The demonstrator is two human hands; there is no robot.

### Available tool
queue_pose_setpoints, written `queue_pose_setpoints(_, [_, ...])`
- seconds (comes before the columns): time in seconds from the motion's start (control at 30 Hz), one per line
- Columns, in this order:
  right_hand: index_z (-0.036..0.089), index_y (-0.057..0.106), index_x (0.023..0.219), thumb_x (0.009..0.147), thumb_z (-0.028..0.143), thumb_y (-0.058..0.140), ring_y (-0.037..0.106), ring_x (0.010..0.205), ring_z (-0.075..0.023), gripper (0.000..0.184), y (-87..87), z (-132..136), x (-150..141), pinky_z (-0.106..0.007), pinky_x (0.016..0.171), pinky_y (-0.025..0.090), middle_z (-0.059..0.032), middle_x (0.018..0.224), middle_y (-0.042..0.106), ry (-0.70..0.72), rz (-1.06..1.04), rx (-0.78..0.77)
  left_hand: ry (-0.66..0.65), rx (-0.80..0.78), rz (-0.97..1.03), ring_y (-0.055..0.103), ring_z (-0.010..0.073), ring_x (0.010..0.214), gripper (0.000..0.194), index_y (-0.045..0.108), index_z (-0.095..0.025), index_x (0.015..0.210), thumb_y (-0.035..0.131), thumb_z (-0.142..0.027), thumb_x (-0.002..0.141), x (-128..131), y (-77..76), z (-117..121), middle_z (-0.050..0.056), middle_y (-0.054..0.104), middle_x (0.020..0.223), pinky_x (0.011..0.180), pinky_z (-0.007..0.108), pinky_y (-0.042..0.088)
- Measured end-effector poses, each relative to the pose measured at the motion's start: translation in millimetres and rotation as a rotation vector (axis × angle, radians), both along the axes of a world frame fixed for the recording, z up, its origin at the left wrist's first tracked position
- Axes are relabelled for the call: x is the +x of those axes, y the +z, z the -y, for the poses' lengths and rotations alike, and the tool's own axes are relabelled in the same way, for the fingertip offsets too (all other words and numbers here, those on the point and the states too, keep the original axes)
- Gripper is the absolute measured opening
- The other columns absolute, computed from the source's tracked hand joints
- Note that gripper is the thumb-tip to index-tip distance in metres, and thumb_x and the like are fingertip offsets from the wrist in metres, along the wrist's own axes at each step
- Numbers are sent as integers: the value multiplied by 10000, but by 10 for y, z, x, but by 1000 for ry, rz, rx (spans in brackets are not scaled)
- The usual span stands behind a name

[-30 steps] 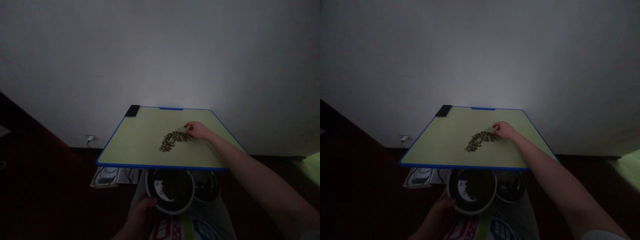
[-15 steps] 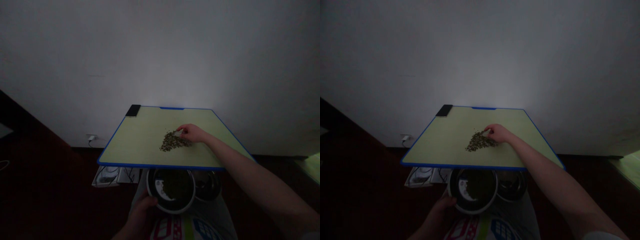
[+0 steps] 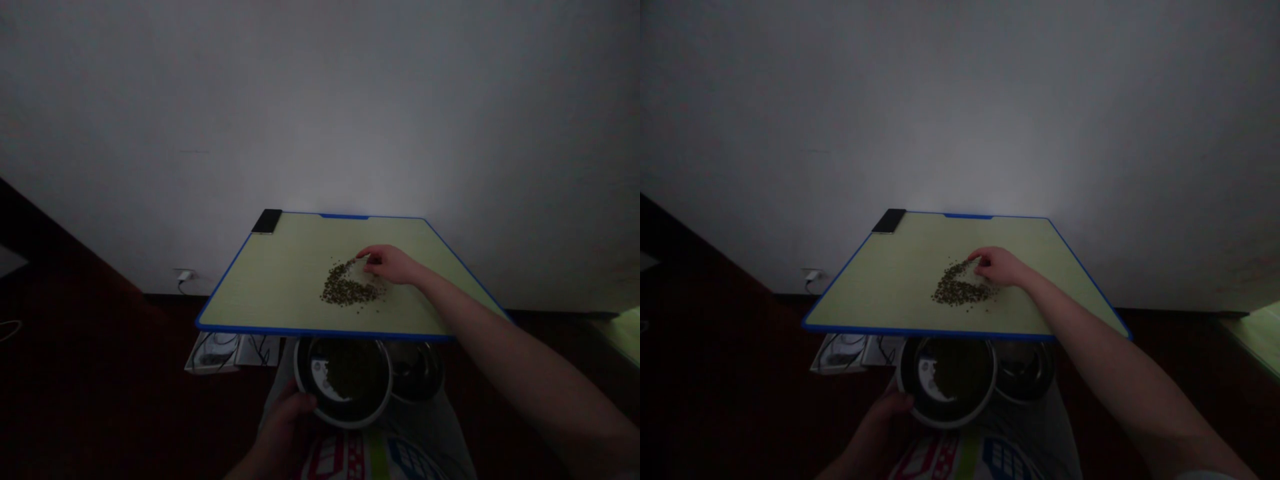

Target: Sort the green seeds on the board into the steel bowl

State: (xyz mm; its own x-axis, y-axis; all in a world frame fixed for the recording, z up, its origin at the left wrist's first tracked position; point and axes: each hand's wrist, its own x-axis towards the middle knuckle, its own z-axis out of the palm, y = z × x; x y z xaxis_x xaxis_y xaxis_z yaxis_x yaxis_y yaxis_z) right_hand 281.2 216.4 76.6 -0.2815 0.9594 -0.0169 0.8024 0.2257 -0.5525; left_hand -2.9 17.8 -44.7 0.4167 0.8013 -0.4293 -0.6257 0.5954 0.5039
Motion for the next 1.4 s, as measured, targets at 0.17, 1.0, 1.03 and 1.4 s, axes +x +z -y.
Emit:
queue_pose_setpoints(0.17, [146, 708, 1230, 869, 186, 650, 640, 662, -146, 368, -6, -221, 211, -247, 652, 466, -37, 805, 726, -107, -26, 29, -9, 9, 25, 760, 362, 1062, 770, 611, -240, 1412, 730, -113, 662, -2, -27, -11, 102, 842, 1049, 954, 487, 584])
queue_pose_setpoints(1.0, [179, 737, 1293, 863, 186, 658, 628, 775, -157, 437, -82, -900, -317, -250, 775, 455, -49, 895, 747, 109, 196, 45, 6, 22, 25, 714, 369, 1164, 767, 627, -249, 1396, 705, -105, 646, -19, 43, -18, 101, 837, 1095, 1017, 483, 543])
queue_pose_setpoints(1.03, [171, 735, 1295, 861, 190, 655, 614, 752, -155, 441, -76, -875, -316, -253, 758, 447, -44, 867, 737, 143, 190, 33, 4, 21, 25, 714, 372, 1164, 769, 629, -246, 1393, 710, -108, 642, -18, 41, -18, 102, 837, 1096, 1020, 486, 542])
queue_pose_setpoints(1.4, [170, 735, 1277, 849, 202, 645, 510, 661, -141, 438, -109, -635, -152, -268, 665, 381, -1, 727, 618, 225, 33, -8, 22, 1, 1, 740, 374, 1104, 754, 643, -235, 1380, 704, -98, 640, -2, -25, -13, 101, 840, 1059, 983, 509, 563])
